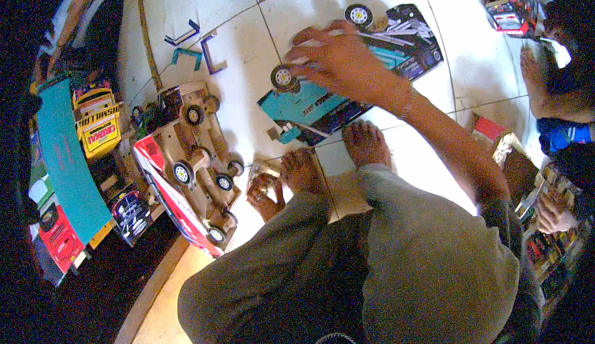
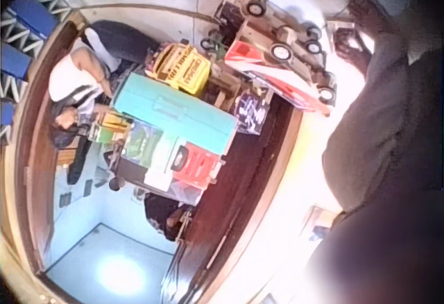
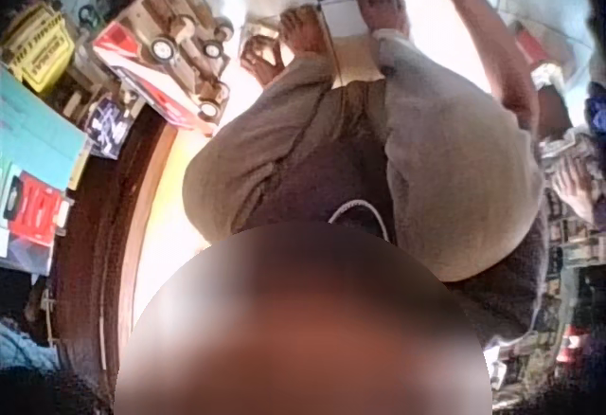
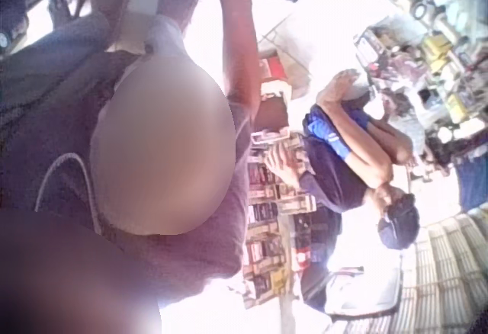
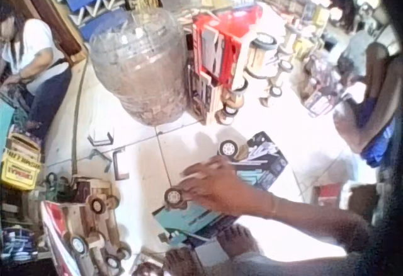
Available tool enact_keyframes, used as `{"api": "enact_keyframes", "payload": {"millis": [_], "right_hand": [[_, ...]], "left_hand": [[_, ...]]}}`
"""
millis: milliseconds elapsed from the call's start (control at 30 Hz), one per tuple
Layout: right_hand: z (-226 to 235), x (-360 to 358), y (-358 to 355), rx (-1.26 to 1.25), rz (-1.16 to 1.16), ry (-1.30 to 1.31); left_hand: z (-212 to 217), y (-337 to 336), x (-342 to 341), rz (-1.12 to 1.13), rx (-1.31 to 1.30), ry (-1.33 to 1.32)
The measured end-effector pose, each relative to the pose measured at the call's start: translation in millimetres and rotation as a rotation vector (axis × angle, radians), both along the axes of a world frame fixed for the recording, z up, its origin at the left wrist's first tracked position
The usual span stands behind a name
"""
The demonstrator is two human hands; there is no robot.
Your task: The person sits on the floor and assembles a wooden toy truck. They use a handheld tool to tighten components on the truck body, then apply glue from a bottle to the interior of the truck's cargo area.
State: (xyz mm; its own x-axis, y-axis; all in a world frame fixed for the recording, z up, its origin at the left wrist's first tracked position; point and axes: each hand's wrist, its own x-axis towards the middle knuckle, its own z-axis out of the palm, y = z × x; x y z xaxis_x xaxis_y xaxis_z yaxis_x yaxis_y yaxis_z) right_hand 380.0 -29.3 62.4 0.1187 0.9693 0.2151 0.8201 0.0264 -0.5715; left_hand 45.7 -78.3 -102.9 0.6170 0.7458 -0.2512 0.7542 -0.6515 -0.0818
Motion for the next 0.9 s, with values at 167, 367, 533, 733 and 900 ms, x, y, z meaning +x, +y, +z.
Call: {"api": "enact_keyframes", "payload": {"millis": [167, 367, 533, 733, 900], "right_hand": [[23, 73, -76, 0.002, -0.441, 0.078], [6, 117, -150, -0.336, -0.832, 0.188], [-31, 112, -150, -0.626, -0.766, 0.526], [-35, 111, -145, -0.568, -0.760, 0.569], [-37, 118, -149, -0.574, -0.777, 0.557]], "left_hand": [[76, 52, 11, 0.139, -0.208, -0.225], [124, 133, 20, 0.531, -1.058, -0.896], [122, 130, 41, 0.560, -0.991, -0.828], [122, 124, 42, 0.567, -0.997, -0.922], [121, 119, 46, 0.642, -1.053, -0.948]]}}
